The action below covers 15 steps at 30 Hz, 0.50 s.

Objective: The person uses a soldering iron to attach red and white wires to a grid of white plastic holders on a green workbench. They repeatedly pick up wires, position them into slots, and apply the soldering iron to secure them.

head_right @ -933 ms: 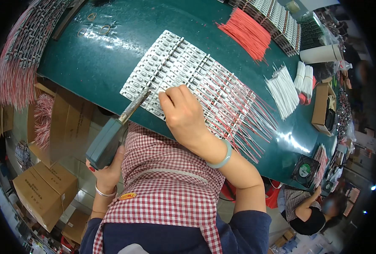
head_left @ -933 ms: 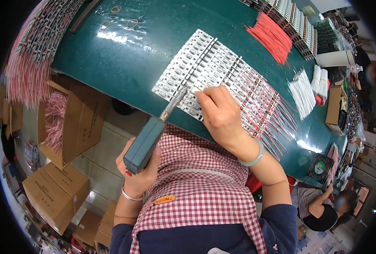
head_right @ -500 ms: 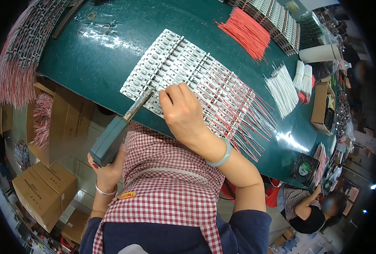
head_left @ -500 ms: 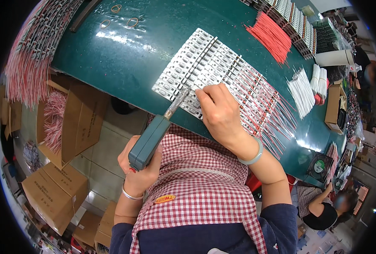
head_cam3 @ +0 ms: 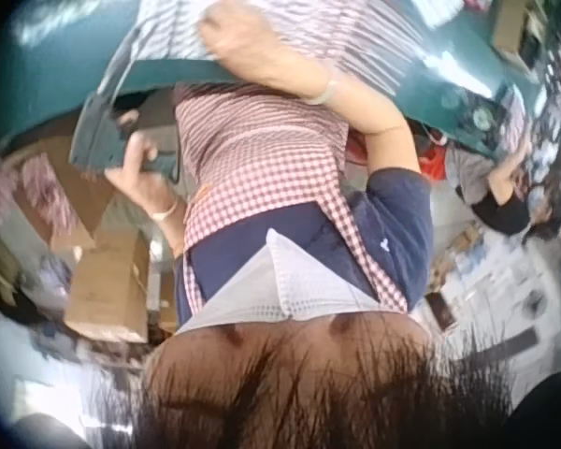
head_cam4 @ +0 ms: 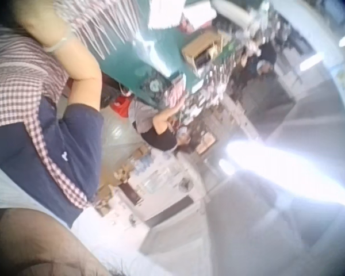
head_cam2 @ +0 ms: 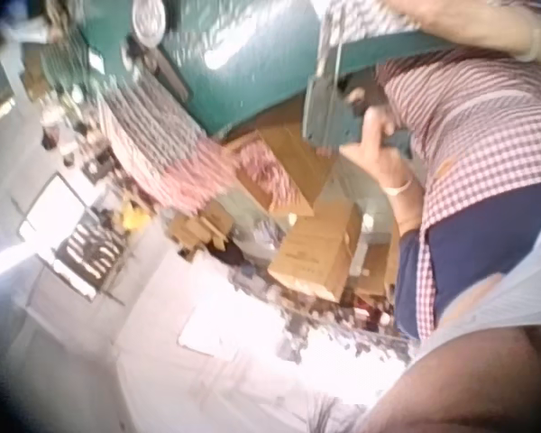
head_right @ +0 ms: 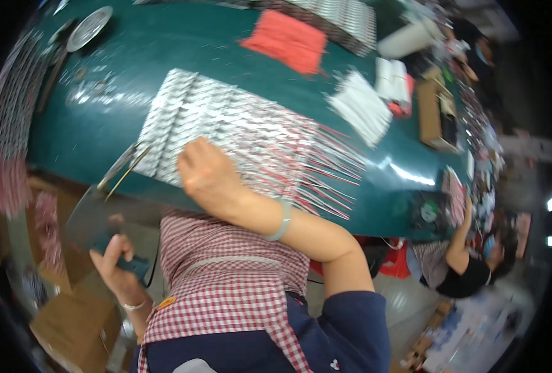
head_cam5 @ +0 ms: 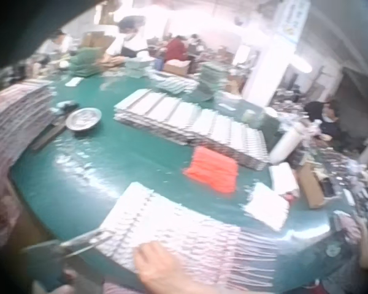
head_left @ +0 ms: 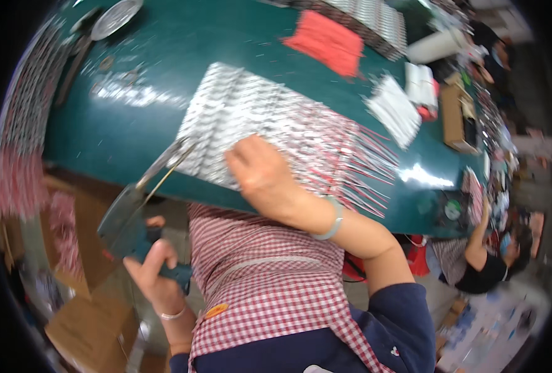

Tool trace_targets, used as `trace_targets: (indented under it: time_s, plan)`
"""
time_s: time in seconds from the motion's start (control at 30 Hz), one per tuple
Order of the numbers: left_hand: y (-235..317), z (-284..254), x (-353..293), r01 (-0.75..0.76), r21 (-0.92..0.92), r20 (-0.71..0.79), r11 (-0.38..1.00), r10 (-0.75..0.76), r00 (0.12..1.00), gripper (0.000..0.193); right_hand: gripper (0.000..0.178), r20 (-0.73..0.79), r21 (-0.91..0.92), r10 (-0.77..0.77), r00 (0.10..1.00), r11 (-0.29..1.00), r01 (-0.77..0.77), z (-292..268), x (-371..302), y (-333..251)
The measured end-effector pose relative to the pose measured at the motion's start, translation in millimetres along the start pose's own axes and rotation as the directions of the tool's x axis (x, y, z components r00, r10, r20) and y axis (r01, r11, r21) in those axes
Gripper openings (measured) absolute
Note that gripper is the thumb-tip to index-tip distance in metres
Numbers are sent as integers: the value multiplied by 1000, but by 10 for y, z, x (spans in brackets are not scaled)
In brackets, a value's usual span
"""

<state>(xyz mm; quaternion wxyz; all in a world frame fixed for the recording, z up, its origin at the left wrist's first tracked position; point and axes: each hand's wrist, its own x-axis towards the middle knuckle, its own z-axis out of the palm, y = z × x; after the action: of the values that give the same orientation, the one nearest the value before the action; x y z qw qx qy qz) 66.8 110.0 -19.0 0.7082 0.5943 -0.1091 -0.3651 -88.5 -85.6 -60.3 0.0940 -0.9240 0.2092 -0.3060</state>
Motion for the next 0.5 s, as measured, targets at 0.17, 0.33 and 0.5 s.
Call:
trace_targets:
  time_s: [0.17,0.33,0.5]
  plan:
    - [-51,-111,118,72,-196,120,978,-49,992,40,19,-135,86,205,969,977,-195,-528,-66,287]
    - [-45,-100,196,82,-208,139,975,-54,989,40,19,-260,-370,384,886,808,-458,-1169,-524,1353]
    - [-35,-16,200,72,-148,162,986,-47,986,40,18,-170,-354,566,806,728,-586,-1269,-931,1815]
